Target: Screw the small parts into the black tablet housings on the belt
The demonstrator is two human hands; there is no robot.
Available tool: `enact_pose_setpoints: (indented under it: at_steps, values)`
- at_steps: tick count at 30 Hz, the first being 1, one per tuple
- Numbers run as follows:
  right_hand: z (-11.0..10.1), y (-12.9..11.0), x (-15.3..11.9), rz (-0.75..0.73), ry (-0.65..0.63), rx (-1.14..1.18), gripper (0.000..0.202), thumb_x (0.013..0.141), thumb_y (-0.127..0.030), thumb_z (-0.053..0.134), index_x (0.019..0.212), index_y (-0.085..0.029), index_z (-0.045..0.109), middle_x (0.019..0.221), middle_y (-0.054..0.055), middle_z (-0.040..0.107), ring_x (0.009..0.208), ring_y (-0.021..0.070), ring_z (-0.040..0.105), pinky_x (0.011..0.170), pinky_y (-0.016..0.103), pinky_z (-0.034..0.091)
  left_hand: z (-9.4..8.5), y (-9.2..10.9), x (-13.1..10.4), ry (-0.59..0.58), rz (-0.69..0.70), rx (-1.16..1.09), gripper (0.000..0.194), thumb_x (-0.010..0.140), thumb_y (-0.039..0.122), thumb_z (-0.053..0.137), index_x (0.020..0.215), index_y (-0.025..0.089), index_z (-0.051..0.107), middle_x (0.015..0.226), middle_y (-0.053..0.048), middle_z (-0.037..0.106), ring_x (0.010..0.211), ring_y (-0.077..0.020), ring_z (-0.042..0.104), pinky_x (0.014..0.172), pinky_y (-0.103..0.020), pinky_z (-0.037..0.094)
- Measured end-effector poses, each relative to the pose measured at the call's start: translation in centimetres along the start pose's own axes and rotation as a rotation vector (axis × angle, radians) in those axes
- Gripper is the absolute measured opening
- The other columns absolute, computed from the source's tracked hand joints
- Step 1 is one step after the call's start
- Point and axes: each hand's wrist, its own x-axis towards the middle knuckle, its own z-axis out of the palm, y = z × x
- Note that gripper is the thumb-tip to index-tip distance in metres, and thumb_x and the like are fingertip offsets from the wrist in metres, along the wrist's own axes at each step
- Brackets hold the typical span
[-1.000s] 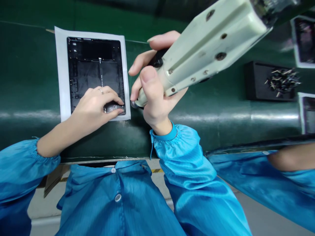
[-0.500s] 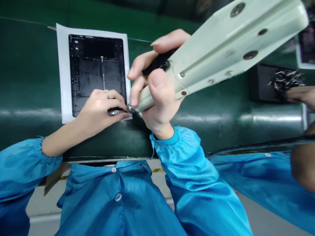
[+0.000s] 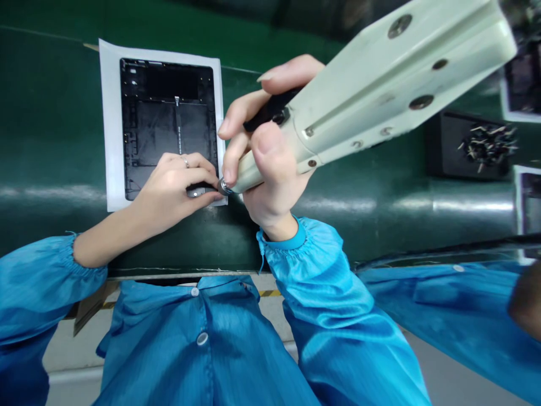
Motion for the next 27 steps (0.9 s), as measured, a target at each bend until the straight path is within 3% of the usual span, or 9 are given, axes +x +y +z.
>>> enact_pose_setpoints:
  at_steps: [3,5,8,13,16,22,27]
  values:
    - [-0.1,0.6,0.1,-0.113,0.011,-0.003,0.028,0.099,-0.051,0.081,0.115,-0.033,0.066,0.085,-0.006,0.069,0.033,0.0004,0.035,0.027,0.015,0.014,-0.1,-0.4,0.0,0.016,-0.009,-0.02,0.037,0.102,0.026,0.082,0.136,0.023,0.07,0.143,-0.011,0.07,0.135,-0.0319,0.066,0.111,-0.046,0.047]
    - [-0.2,0.8,0.2,-0.109,0.03,-0.021,0.029,0.099,-0.05,0.082,0.115,-0.032,0.066,0.085,-0.006,0.068,0.034,0.0008,0.033,0.027,0.016,0.015,-0.3,-0.5,-0.1,0.016,-0.011,-0.028,0.046,0.1,0.025,0.084,0.143,0.022,0.066,0.145,-0.012,0.067,0.138,-0.0327,0.064,0.115,-0.046,0.049]
    - [-0.3,1.0,0.2,-0.073,0.033,-0.054,0.026,0.098,-0.044,0.082,0.114,-0.031,0.066,0.086,-0.005,0.069,0.037,0.0014,0.036,0.03,0.016,0.021,-0.9,-0.4,0.1,0.004,-0.024,-0.058,0.043,0.1,0.02,0.081,0.141,0.02,0.068,0.143,-0.012,0.067,0.135,-0.0313,0.066,0.118,-0.047,0.051]
    - [-0.1,1.7,0.1,-0.183,-0.003,-0.054,0.029,0.098,-0.043,0.083,0.117,-0.031,0.065,0.084,-0.006,0.068,0.033,-0.0011,0.03,0.028,0.015,0.015,-1.3,-0.6,0.5,0.037,-0.036,-0.088,0.031,0.101,0.01,0.07,0.131,0.018,0.073,0.135,-0.012,0.07,0.125,-0.029,0.071,0.111,-0.044,0.059]
    - [0.3,2.0,-0.2,-0.135,-0.016,-0.044,0.028,0.097,-0.041,0.082,0.117,-0.031,0.066,0.086,-0.003,0.067,0.039,0.0014,0.036,0.031,0.014,0.021,-0.9,-0.8,0.7,0.058,-0.056,-0.08,0.028,0.101,0.011,0.07,0.128,0.018,0.075,0.131,-0.011,0.072,0.121,-0.0297,0.072,0.109,-0.046,0.06]
    - [0.4,2.2,-0.5,-0.184,-0.01,-0.17,0.039,0.096,-0.057,0.082,0.117,-0.033,0.06,0.082,-0.005,0.062,0.04,0.0019,0.032,0.031,0.014,0.015,-0.6,-0.9,0.9,0.059,-0.061,-0.082,0.029,0.1,0.012,0.071,0.128,0.017,0.075,0.13,-0.012,0.072,0.12,-0.0299,0.073,0.106,-0.044,0.061]
    - [0.2,1.8,-0.7,-0.127,-0.055,-0.154,0.031,0.098,-0.047,0.078,0.119,-0.033,0.06,0.086,-0.005,0.065,0.04,0.0019,0.033,0.031,0.014,0.022,-0.5,-0.9,1.0,0.056,-0.063,-0.073,0.029,0.099,0.012,0.071,0.127,0.018,0.075,0.13,-0.011,0.072,0.121,-0.03,0.073,0.108,-0.045,0.062]
